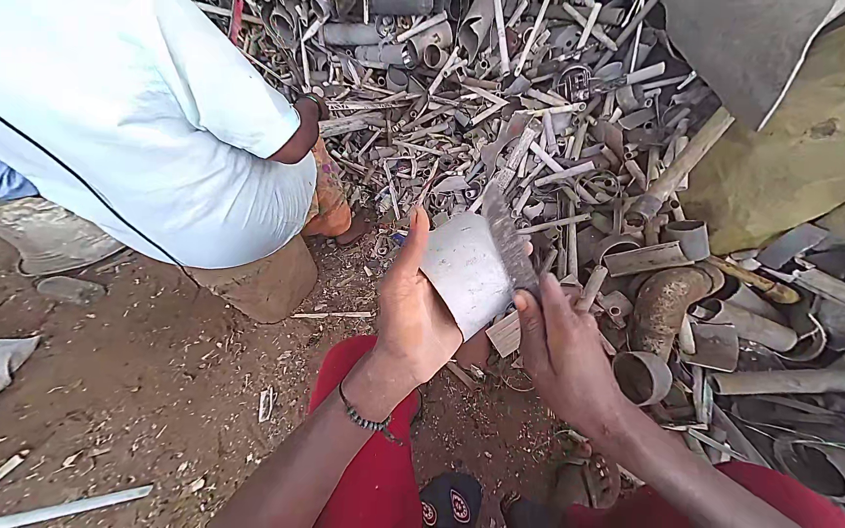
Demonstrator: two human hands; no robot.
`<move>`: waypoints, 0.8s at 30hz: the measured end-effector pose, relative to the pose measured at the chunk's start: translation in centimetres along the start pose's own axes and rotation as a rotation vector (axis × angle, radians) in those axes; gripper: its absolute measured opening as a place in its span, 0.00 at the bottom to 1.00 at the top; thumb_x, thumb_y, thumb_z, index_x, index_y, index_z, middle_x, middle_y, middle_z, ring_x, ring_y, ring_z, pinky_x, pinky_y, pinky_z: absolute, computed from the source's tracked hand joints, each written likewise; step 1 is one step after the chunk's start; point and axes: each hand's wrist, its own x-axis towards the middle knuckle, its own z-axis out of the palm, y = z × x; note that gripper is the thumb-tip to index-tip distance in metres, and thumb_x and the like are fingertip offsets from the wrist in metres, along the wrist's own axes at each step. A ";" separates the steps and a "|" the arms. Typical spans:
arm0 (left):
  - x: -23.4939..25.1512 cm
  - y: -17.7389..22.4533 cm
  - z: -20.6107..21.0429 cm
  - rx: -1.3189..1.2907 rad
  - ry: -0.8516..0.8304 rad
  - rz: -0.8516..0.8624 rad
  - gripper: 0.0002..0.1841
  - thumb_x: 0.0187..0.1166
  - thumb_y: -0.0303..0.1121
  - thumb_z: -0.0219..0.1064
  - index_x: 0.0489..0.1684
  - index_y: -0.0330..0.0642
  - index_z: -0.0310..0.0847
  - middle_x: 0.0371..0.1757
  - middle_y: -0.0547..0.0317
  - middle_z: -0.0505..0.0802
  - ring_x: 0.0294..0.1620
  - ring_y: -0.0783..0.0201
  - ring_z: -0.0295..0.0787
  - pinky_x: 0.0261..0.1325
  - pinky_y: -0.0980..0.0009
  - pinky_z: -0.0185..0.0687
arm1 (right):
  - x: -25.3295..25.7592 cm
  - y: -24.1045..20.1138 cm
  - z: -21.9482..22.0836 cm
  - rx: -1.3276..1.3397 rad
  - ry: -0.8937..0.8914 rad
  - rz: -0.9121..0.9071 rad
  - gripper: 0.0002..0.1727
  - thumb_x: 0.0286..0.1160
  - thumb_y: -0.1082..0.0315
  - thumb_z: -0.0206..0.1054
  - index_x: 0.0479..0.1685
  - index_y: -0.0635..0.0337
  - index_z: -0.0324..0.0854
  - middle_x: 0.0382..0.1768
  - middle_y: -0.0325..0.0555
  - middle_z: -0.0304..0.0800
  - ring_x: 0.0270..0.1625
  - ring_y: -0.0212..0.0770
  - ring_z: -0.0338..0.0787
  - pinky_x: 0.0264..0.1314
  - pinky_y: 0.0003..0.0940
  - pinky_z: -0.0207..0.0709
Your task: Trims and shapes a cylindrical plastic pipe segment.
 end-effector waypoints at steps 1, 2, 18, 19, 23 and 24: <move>0.2 0.0 -0.1 -0.022 -0.001 0.001 0.40 0.84 0.70 0.41 0.73 0.44 0.77 0.68 0.42 0.88 0.69 0.46 0.86 0.70 0.48 0.83 | -0.5 -0.6 0.5 -0.012 -0.041 -0.027 0.20 0.93 0.56 0.46 0.41 0.62 0.75 0.11 0.35 0.69 0.11 0.34 0.75 0.13 0.31 0.70; 0.4 0.1 0.0 -0.042 0.037 -0.007 0.42 0.83 0.72 0.39 0.73 0.43 0.76 0.68 0.41 0.88 0.69 0.45 0.87 0.69 0.48 0.84 | -1.1 -1.1 0.9 -0.026 -0.092 -0.065 0.20 0.92 0.56 0.46 0.41 0.62 0.75 0.10 0.36 0.70 0.11 0.37 0.77 0.12 0.34 0.71; 0.7 1.2 0.3 -0.146 0.341 0.016 0.31 0.93 0.56 0.37 0.72 0.42 0.73 0.63 0.45 0.89 0.64 0.52 0.89 0.64 0.52 0.87 | 1.0 0.6 1.2 -0.093 -0.037 -0.012 0.20 0.91 0.55 0.50 0.42 0.63 0.78 0.12 0.39 0.73 0.14 0.41 0.80 0.17 0.39 0.73; 0.6 1.0 0.5 -0.145 0.359 0.014 0.31 0.93 0.56 0.38 0.72 0.42 0.74 0.63 0.46 0.90 0.63 0.53 0.90 0.64 0.53 0.87 | 1.0 0.5 1.2 -0.072 -0.030 0.025 0.20 0.91 0.55 0.49 0.42 0.63 0.78 0.12 0.37 0.72 0.15 0.39 0.79 0.18 0.37 0.72; 1.0 0.4 -0.2 -0.194 0.274 -0.007 0.35 0.93 0.58 0.33 0.80 0.43 0.70 0.71 0.44 0.87 0.71 0.49 0.86 0.70 0.52 0.84 | -0.7 -1.7 2.0 0.032 -0.153 0.003 0.20 0.91 0.54 0.49 0.46 0.63 0.77 0.12 0.35 0.72 0.15 0.37 0.80 0.18 0.35 0.74; 1.0 0.4 -0.3 -0.191 0.265 -0.013 0.35 0.92 0.59 0.32 0.80 0.43 0.70 0.70 0.44 0.87 0.70 0.49 0.87 0.69 0.52 0.84 | -0.5 -1.7 1.8 0.028 -0.168 -0.003 0.20 0.91 0.54 0.49 0.46 0.62 0.77 0.13 0.36 0.72 0.16 0.38 0.80 0.18 0.36 0.74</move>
